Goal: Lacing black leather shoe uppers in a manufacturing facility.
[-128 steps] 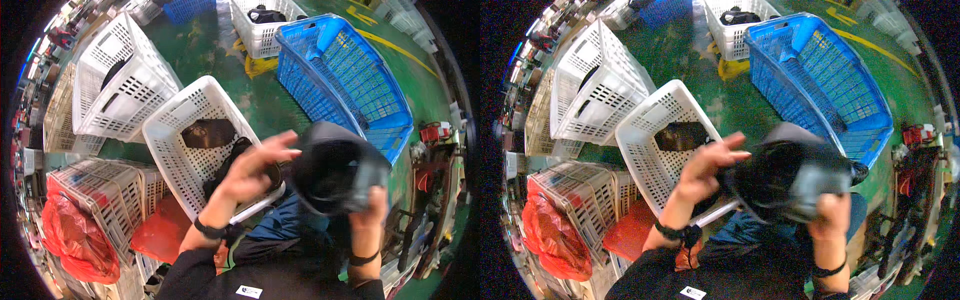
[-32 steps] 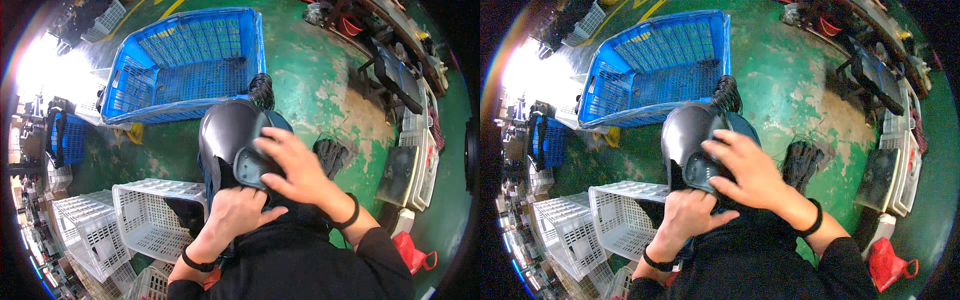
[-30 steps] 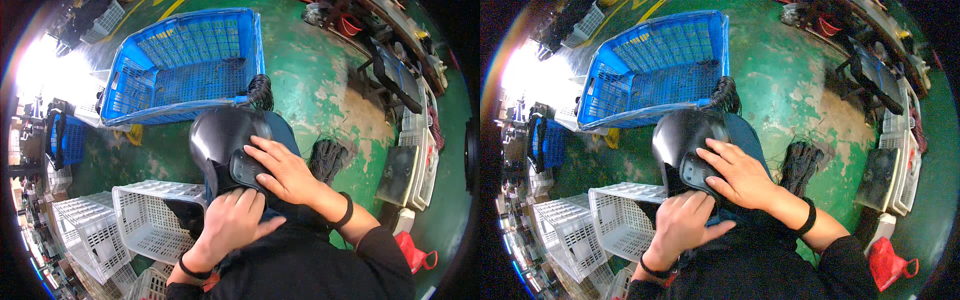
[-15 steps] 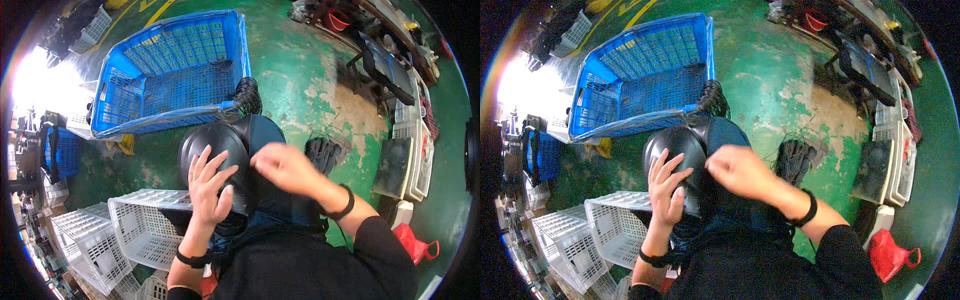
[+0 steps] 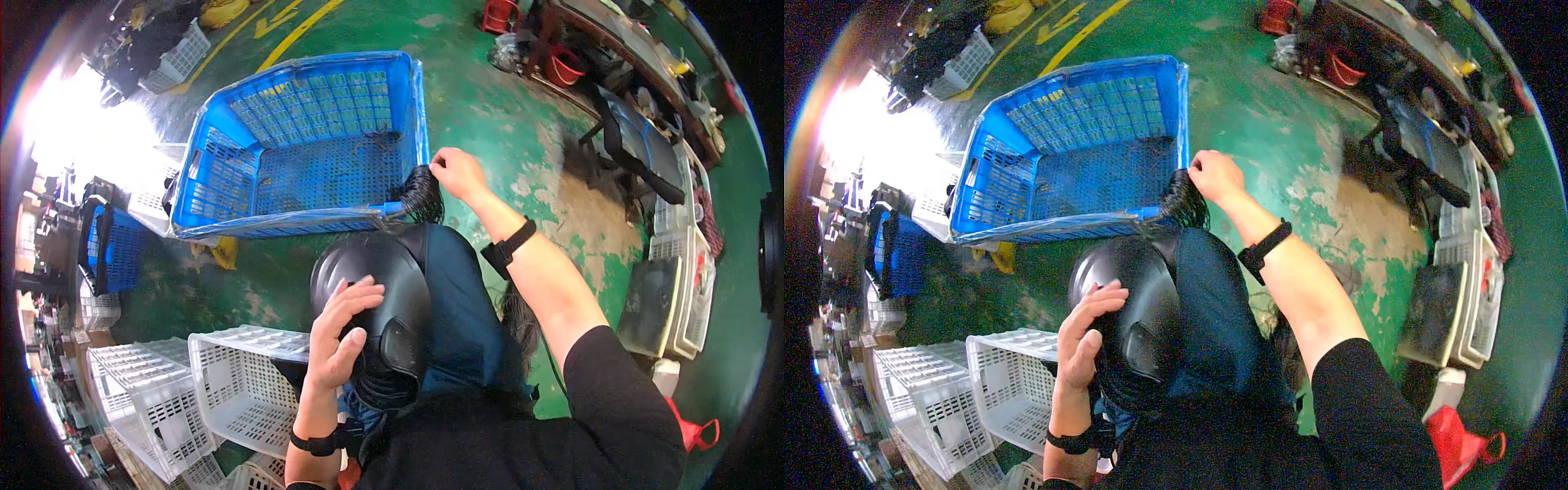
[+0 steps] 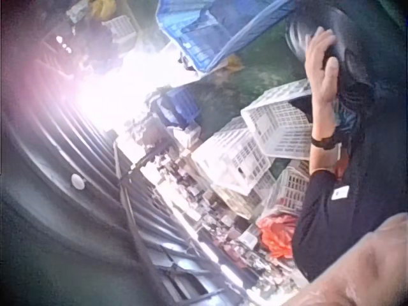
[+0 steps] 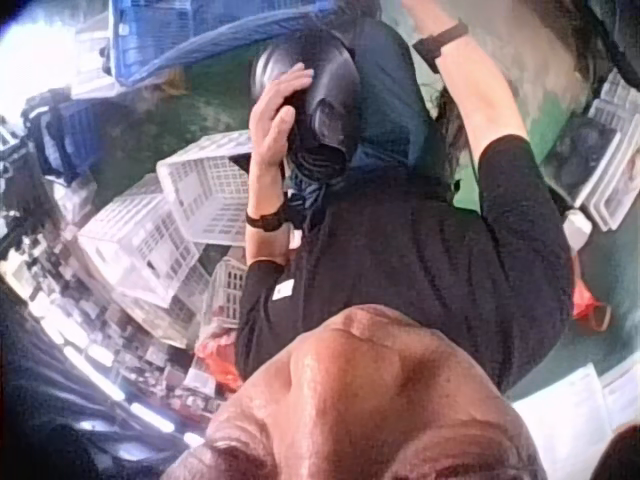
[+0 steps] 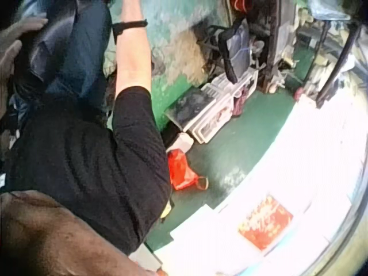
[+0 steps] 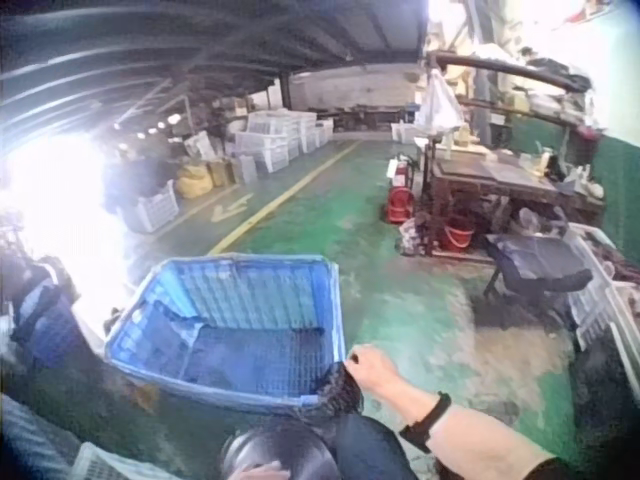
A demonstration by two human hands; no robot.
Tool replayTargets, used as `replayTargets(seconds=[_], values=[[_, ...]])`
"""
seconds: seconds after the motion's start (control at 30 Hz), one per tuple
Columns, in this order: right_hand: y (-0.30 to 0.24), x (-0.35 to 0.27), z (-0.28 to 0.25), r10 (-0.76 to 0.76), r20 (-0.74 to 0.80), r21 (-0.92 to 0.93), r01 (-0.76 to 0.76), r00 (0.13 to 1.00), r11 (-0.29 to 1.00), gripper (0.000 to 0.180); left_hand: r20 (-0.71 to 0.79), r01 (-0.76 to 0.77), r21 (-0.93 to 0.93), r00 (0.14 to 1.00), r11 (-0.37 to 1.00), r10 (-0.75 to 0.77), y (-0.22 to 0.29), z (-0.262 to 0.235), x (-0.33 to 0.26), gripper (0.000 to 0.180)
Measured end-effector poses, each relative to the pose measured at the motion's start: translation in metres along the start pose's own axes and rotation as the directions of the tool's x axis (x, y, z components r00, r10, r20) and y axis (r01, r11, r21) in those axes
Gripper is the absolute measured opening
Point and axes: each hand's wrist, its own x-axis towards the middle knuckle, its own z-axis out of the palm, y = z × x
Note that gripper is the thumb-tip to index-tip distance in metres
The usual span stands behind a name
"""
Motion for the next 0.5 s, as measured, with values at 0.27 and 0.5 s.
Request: replayTargets(seconds=[0.27, 0.5], values=[[-0.069, -0.023, -0.058, -0.311, -0.214, -0.013, 0.316, 0.926, 0.949, 0.010, -0.204, -0.121, 0.207, 0.965, 0.971, 0.163, 0.028, -0.012, 0.034, 0.042], [-0.160, -0.131, -0.152, -0.599, 0.042, 0.469, 0.513, 0.800, 0.719, 0.003, -0.051, -0.217, 0.283, 0.969, 0.934, 0.241, 0.063, -0.010, 0.063, 0.048]])
